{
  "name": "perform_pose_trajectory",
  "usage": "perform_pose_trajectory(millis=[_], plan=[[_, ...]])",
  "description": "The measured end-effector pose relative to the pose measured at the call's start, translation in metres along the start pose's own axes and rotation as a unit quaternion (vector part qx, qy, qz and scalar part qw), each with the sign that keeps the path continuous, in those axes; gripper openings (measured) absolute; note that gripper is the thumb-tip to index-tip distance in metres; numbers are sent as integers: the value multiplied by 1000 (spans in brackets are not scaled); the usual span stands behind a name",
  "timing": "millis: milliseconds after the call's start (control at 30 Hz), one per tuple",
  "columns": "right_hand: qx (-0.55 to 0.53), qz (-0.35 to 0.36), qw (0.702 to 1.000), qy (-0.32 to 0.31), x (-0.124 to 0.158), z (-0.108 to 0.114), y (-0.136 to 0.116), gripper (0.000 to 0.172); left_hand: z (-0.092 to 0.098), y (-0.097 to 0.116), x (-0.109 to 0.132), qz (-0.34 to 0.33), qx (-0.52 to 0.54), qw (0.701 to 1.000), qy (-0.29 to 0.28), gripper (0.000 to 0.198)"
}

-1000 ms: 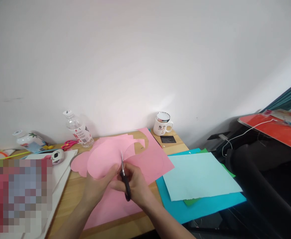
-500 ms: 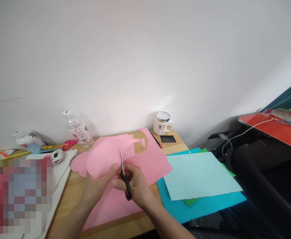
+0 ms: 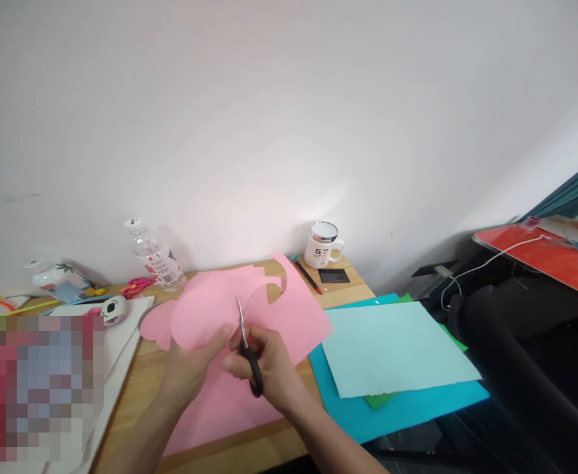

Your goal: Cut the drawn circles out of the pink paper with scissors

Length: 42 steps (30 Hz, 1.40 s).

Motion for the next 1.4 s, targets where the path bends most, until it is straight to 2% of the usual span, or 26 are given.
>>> perform_pose_trajectory(millis=[200, 433, 700, 800, 900, 1067, 1400], plan=[[2, -6, 1000, 9, 0, -1, -3, 18, 0, -7, -1, 6, 7, 1000, -17, 21], [16, -18, 999, 21, 0, 0, -2, 11, 1, -9, -2, -8, 34, 999, -2, 21], [20, -8, 999, 24, 0, -1, -3, 12, 2, -7, -3, -15, 35, 999, 25, 24], [20, -11, 999, 23, 1, -4, -2, 16, 1, -2, 2, 5, 41, 998, 45, 22], [3, -23, 1000, 16, 2, -8, -1, 24, -4, -3, 9, 70, 25, 997, 37, 28], [-16, 17, 1000, -13, 0, -8, -5, 36, -2, 0, 14, 43, 52, 994, 87, 20], [-37, 41, 997, -54, -2, -7, -3, 41, -3, -3, 7, 31, 34, 999, 23, 27]])
Point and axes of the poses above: each hand's wrist, its own x-axis away from the middle knuckle, its own z-axis out of the back of the hand, y = z × x, the point moved 6 cm from there along -x, towards the middle knuckle, and after that the axes turned 1 degree about y, right-handed, at the moved point
